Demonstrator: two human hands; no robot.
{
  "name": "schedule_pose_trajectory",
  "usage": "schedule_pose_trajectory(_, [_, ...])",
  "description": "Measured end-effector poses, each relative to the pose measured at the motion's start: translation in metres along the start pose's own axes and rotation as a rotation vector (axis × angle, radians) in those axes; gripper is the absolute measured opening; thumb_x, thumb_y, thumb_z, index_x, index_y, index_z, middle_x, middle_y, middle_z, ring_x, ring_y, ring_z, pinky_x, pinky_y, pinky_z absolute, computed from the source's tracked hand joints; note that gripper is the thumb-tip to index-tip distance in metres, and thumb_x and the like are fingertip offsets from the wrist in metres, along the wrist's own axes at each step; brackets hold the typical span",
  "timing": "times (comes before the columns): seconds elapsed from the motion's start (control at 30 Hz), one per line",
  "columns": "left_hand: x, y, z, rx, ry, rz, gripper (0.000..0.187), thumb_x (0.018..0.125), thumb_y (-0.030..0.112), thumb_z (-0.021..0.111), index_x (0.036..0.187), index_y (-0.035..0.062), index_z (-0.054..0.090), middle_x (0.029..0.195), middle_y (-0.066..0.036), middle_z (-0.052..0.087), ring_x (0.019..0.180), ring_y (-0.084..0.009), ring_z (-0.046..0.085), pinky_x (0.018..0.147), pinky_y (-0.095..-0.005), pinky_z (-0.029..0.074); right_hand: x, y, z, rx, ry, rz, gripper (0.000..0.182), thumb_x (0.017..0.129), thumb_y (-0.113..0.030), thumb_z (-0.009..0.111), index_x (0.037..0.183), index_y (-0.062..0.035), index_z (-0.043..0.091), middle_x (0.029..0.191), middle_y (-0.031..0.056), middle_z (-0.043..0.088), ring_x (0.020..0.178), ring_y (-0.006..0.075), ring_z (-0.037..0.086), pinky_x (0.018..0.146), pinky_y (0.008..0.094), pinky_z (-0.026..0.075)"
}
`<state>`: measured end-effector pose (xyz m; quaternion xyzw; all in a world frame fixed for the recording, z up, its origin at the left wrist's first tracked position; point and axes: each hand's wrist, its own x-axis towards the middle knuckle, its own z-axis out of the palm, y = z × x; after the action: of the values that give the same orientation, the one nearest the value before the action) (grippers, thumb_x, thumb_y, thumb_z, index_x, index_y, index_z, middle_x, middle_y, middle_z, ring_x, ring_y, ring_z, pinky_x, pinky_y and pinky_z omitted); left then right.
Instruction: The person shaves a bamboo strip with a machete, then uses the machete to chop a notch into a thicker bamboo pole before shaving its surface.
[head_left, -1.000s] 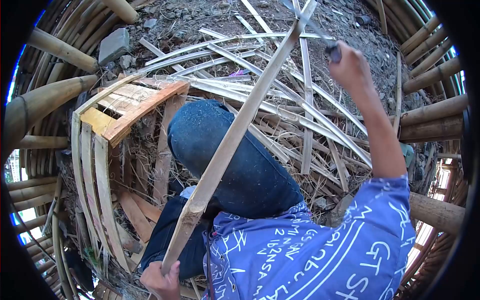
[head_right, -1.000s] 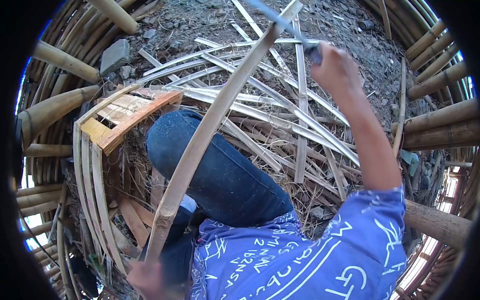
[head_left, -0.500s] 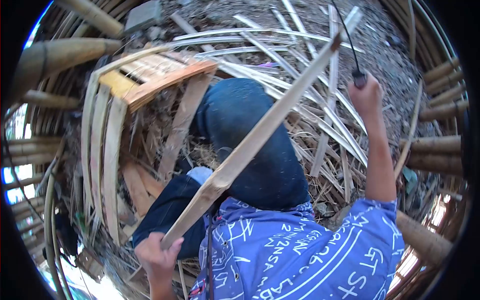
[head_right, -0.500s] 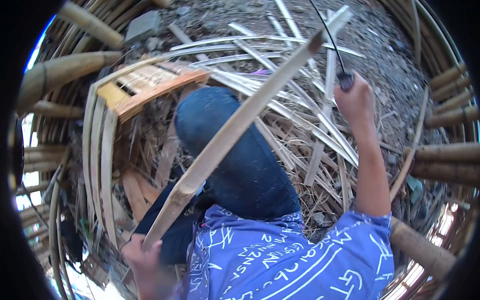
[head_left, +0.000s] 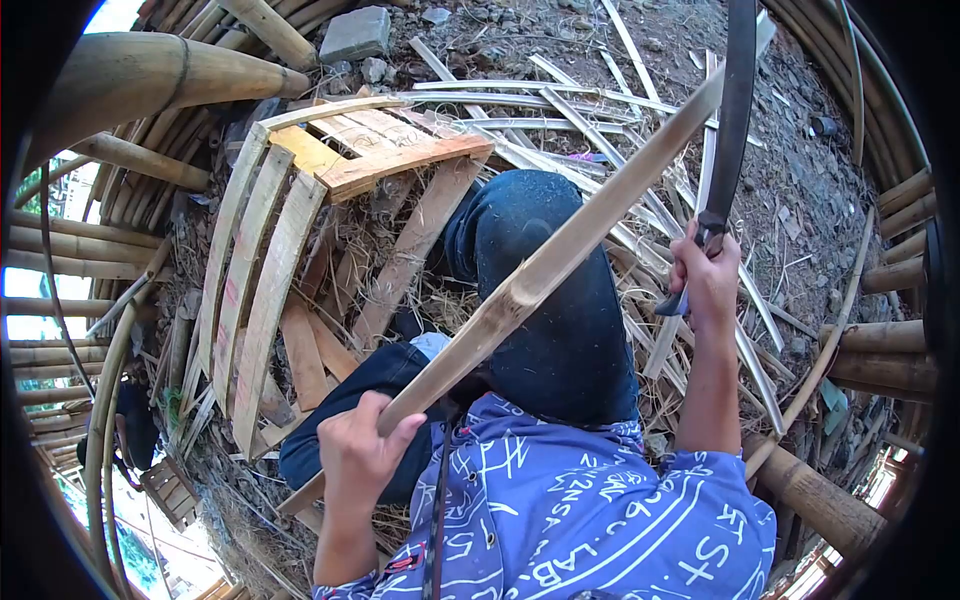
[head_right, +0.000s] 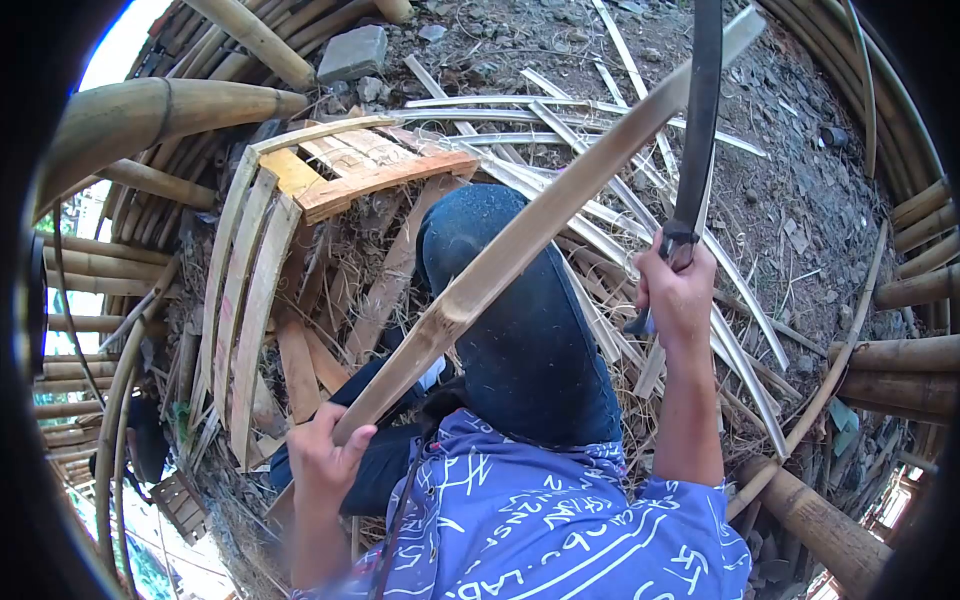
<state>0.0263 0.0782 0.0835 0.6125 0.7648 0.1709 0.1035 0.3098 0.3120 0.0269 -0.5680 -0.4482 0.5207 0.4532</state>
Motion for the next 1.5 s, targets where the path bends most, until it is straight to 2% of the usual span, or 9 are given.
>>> schedule_pose_trajectory(0.23, [0.044,0.038,0.026,-0.365,-0.133,-0.057,0.047,0.072,0.039,0.080,0.080,0.0011,0.055,0.058,-0.015,0.057,0.054,-0.0329,0.062,0.049,-0.0372,0.047,-0.022,-0.005,0.014,-0.091,-0.135,-0.191,0.010,0.074,0.002,0.062,0.076,-0.0031,0.054,0.057,-0.0036,0.049,0.050,0.0041,0.048,0.045,0.0220,0.036])
schedule_pose_trajectory(0.37, [0.049,0.042,0.039,-0.303,-0.042,-0.051,0.034,0.079,0.029,0.075,0.078,0.0023,0.053,0.058,-0.015,0.057,0.053,-0.0335,0.061,0.049,-0.0386,0.047,-0.027,-0.027,0.022,-0.418,-0.179,-0.383,0.009,0.072,0.000,0.062,0.075,-0.0019,0.055,0.054,0.0020,0.049,0.051,0.0068,0.046,0.049,0.0250,0.038])
schedule_pose_trajectory(0.4, [0.050,0.043,0.041,-0.214,0.024,0.008,0.034,0.083,0.030,0.071,0.077,0.0033,0.053,0.057,-0.014,0.057,0.052,-0.0333,0.061,0.047,-0.0383,0.047,-0.027,-0.031,0.023,-0.512,-0.187,-0.437,0.010,0.071,-0.002,0.064,0.076,-0.0009,0.056,0.056,0.0102,0.054,0.049,0.0174,0.055,0.051,0.0302,0.043])
schedule_pose_trajectory(0.53, [0.053,0.051,0.040,-0.119,0.052,0.077,0.036,0.086,0.034,0.069,0.078,0.0037,0.052,0.054,-0.014,0.055,0.050,-0.0320,0.060,0.044,-0.0371,0.045,-0.025,-0.031,0.028,-0.676,-0.223,-0.519,0.013,0.069,-0.007,0.065,0.079,-0.0014,0.058,0.063,0.0207,0.060,0.066,0.0394,0.062,0.058,0.0429,0.048])
schedule_pose_trajectory(1.1, [0.056,0.068,0.035,-0.002,-0.012,0.061,0.033,0.088,0.032,0.066,0.080,0.0044,0.050,0.050,-0.011,0.052,0.046,-0.0284,0.057,0.042,-0.0367,0.042,0.017,-0.011,0.023,-1.089,-0.060,-0.671,0.015,0.064,-0.008,0.064,0.073,-0.0042,0.053,0.060,0.0165,0.060,0.060,0.0350,0.064,0.055,0.0451,0.051])
schedule_pose_trajectory(1.17, [0.054,0.068,0.032,-0.002,-0.019,0.052,0.032,0.088,0.031,0.066,0.080,0.0046,0.050,0.051,-0.011,0.052,0.046,-0.0284,0.057,0.043,-0.0368,0.042,0.033,-0.013,0.015,-1.087,-0.045,-0.698,0.010,0.069,-0.008,0.062,0.075,-0.0048,0.055,0.062,0.0177,0.060,0.061,0.0343,0.065,0.056,0.0438,0.052])
schedule_pose_trajectory(1.23, [0.051,0.068,0.028,0.002,-0.026,0.039,0.032,0.088,0.031,0.066,0.080,0.0047,0.050,0.051,-0.011,0.052,0.046,-0.0283,0.057,0.043,-0.0369,0.043,0.063,-0.009,-0.002,-1.079,0.090,-0.483,0.004,0.076,-0.009,0.059,0.076,-0.0056,0.058,0.063,0.0173,0.062,0.061,0.0323,0.066,0.056,0.0411,0.053])
schedule_pose_trajectory(1.33, [0.052,0.067,0.026,0.007,-0.013,0.048,0.031,0.089,0.031,0.066,0.081,0.0047,0.050,0.051,-0.011,0.053,0.046,-0.0288,0.058,0.042,-0.0371,0.042,0.092,-0.006,-0.022,-1.150,0.308,-0.583,0.009,0.081,-0.010,0.056,0.075,-0.0046,0.060,0.064,0.0136,0.065,0.058,0.0269,0.066,0.054,0.0375,0.052])
schedule_pose_trajectory(1.5, [0.056,0.068,0.033,-0.027,-0.039,0.040,0.031,0.088,0.030,0.066,0.081,0.0040,0.050,0.051,-0.012,0.053,0.046,-0.0302,0.058,0.042,-0.0384,0.042,0.047,-0.003,-0.006,-0.772,0.072,-0.564,0.004,0.077,-0.005,0.057,0.078,-0.0035,0.061,0.058,0.0133,0.060,0.052,0.0259,0.063,0.049,0.0377,0.049])
